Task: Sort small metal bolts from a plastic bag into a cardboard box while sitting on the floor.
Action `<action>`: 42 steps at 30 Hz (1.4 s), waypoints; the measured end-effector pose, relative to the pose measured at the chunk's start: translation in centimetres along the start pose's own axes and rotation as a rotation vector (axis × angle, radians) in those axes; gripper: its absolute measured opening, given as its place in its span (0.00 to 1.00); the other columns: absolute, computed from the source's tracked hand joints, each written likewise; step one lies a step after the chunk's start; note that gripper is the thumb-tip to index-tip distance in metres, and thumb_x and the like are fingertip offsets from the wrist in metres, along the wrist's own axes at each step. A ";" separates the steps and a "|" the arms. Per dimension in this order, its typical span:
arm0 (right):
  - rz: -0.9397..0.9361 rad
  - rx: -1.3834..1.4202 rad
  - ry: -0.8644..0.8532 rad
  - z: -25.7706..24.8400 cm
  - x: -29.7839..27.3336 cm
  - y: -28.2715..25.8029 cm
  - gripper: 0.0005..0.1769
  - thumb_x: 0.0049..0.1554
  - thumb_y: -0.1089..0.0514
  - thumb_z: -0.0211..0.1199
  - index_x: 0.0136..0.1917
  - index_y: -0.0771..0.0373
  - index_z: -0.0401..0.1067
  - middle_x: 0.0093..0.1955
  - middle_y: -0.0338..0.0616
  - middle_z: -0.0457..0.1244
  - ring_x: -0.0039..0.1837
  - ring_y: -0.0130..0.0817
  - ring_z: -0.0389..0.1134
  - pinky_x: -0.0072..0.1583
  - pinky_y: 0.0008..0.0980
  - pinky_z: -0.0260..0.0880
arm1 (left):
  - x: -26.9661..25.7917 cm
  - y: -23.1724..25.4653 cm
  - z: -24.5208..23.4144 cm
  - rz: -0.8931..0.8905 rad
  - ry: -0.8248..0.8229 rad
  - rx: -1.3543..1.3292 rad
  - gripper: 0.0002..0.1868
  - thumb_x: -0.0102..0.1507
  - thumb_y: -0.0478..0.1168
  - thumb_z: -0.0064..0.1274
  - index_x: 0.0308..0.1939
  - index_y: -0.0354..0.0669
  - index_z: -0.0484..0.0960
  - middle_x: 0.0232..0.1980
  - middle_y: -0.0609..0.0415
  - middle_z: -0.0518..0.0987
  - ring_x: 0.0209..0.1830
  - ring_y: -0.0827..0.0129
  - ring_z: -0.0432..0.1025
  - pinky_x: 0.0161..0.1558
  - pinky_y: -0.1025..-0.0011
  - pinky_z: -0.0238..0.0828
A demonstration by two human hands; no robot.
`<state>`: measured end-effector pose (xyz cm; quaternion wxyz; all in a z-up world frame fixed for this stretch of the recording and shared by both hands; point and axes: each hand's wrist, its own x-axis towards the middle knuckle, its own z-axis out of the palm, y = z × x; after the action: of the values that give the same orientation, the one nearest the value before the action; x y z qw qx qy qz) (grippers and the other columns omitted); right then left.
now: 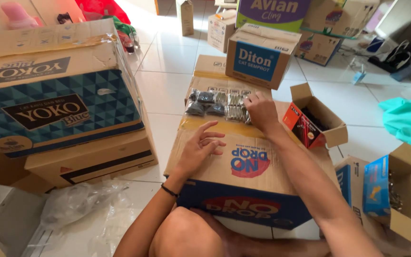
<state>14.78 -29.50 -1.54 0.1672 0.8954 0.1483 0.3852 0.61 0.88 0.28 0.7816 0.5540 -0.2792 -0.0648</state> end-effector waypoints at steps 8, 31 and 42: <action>0.231 0.504 -0.393 -8.2 1.7 -0.2 0.19 0.61 0.43 0.56 0.62 0.45 0.78 0.58 0.45 0.66 0.64 0.49 0.64 0.61 0.55 0.72 | -0.5 0.9 0.7 -0.036 -0.006 0.008 0.32 0.66 0.27 0.47 0.75 0.45 0.65 0.54 0.37 0.81 0.48 0.61 0.80 0.43 0.67 0.86; 0.347 0.640 -0.700 -13.9 0.5 -4.0 0.47 0.62 0.26 0.31 0.84 0.53 0.37 0.88 0.43 0.31 0.86 0.41 0.28 0.79 0.65 0.29 | -15.0 -3.5 -15.5 0.247 0.700 1.435 0.14 0.70 0.38 0.44 0.57 0.39 0.79 0.53 0.47 0.81 0.52 0.50 0.74 0.57 0.57 0.67; 0.329 0.609 -0.693 -13.5 0.6 -4.4 0.48 0.61 0.25 0.31 0.84 0.54 0.39 0.87 0.46 0.32 0.86 0.45 0.29 0.77 0.70 0.31 | -31.4 -17.5 -22.7 -0.723 0.366 1.576 0.31 0.72 0.53 0.29 0.80 0.55 0.52 0.84 0.45 0.44 0.84 0.42 0.36 0.76 0.41 0.33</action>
<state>4.63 -22.80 5.73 -0.1260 0.9906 0.0467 0.0248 -10.52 26.02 -32.16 0.1371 0.9874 0.0787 -0.0070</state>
